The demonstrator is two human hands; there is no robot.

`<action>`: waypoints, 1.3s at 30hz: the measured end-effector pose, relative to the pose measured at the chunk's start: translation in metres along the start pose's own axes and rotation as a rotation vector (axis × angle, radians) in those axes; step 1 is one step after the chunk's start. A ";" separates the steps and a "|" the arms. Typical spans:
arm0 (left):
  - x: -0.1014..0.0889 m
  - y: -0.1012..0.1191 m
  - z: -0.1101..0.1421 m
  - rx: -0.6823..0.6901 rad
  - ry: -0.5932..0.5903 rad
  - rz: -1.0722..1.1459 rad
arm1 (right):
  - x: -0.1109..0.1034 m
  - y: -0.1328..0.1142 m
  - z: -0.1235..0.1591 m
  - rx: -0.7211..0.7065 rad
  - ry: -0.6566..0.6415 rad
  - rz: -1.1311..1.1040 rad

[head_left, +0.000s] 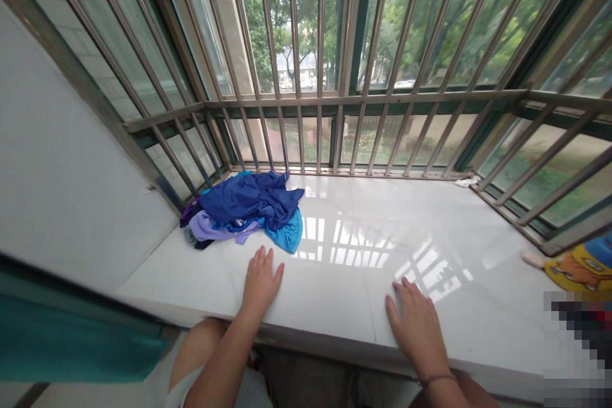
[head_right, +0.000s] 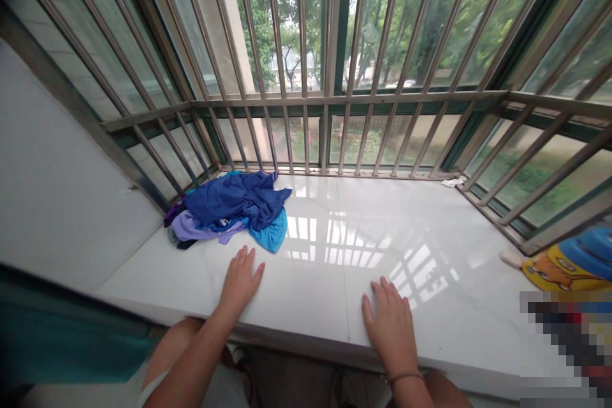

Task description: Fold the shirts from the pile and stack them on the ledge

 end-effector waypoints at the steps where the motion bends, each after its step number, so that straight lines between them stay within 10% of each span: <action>1: 0.000 0.000 0.000 0.002 0.001 0.001 | 0.000 0.000 0.000 -0.001 0.000 0.000; 16: -0.005 0.005 -0.003 0.009 -0.002 -0.033 | 0.000 0.001 0.000 0.008 -0.023 0.001; 30: -0.027 0.062 -0.109 -0.203 -0.416 0.433 | 0.001 0.000 0.001 0.029 -0.013 -0.019; 34: -0.085 0.043 -0.141 -0.354 -0.222 0.779 | 0.000 -0.002 0.001 0.032 -0.007 -0.040; 39: -0.239 0.011 -0.130 -0.297 0.366 1.568 | -0.002 0.003 0.000 0.031 0.018 -0.057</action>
Point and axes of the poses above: each hand's wrist, its own z-axis away from the middle knuckle, its own x-axis out of the palm, y = z × x, the point moved 7 cm from there along -z, towards the middle knuckle, and after that the axes turned 14 degrees about -x, right-handed, at the moved point
